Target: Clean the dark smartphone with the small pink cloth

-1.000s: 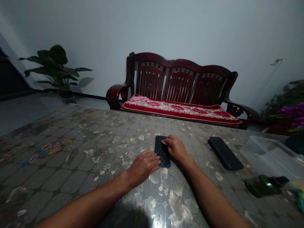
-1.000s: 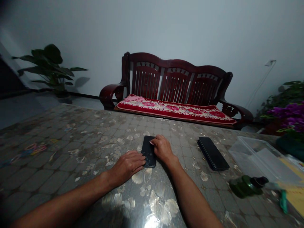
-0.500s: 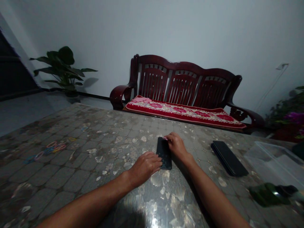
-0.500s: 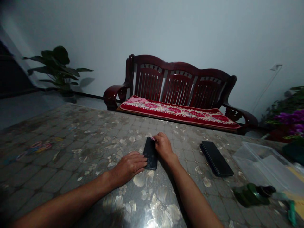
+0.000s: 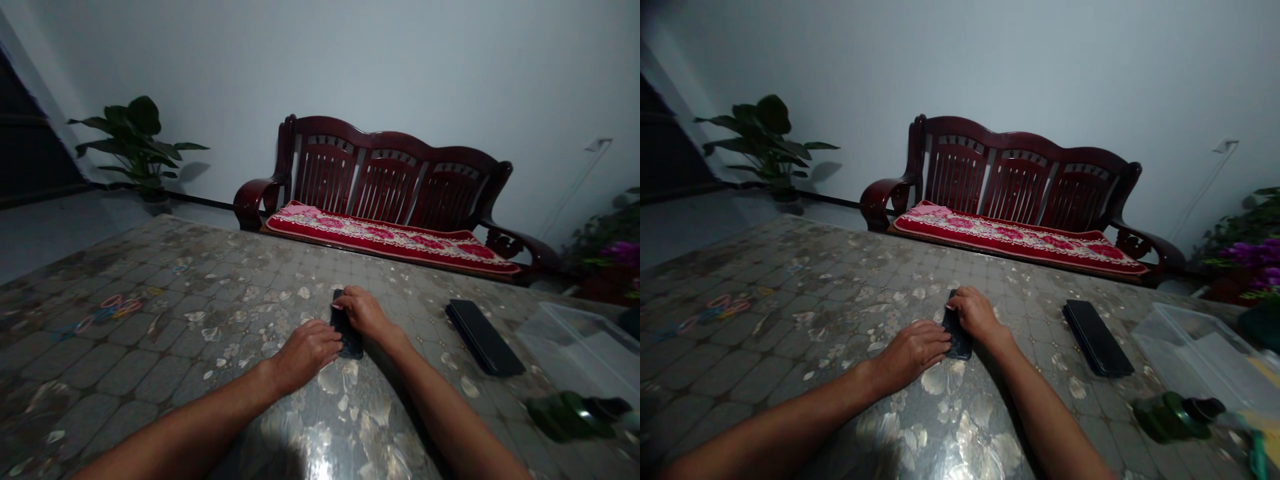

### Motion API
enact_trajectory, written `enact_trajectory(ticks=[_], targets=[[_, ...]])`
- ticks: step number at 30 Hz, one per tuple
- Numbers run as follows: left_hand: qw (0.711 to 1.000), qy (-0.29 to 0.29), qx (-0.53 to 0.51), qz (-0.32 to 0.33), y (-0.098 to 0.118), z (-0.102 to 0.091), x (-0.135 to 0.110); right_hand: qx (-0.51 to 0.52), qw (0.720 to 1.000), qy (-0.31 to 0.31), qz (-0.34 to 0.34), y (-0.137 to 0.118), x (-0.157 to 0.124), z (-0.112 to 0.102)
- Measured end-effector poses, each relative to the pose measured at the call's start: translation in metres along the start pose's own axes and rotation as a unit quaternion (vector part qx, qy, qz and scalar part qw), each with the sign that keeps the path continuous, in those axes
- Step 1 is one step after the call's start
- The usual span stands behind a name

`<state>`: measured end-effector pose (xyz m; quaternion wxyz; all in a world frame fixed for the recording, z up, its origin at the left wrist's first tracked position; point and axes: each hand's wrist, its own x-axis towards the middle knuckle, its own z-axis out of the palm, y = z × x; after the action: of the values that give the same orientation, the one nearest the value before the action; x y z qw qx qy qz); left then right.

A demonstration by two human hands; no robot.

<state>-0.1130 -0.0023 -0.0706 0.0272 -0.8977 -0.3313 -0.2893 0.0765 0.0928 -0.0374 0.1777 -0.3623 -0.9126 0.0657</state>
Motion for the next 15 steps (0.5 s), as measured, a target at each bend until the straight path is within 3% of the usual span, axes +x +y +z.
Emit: enact_trajectory(ticks=[7,15], targets=[[1.0,-0.005,0.003,0.003,0.002,-0.005,0.001,0.03,0.997,0.015,0.071,-0.001,-0.012,-0.006],[1.0,-0.006,0.005,0.001,0.001,-0.004,0.001,0.028,0.997,-0.035,0.059,-0.012,-0.015,-0.017]])
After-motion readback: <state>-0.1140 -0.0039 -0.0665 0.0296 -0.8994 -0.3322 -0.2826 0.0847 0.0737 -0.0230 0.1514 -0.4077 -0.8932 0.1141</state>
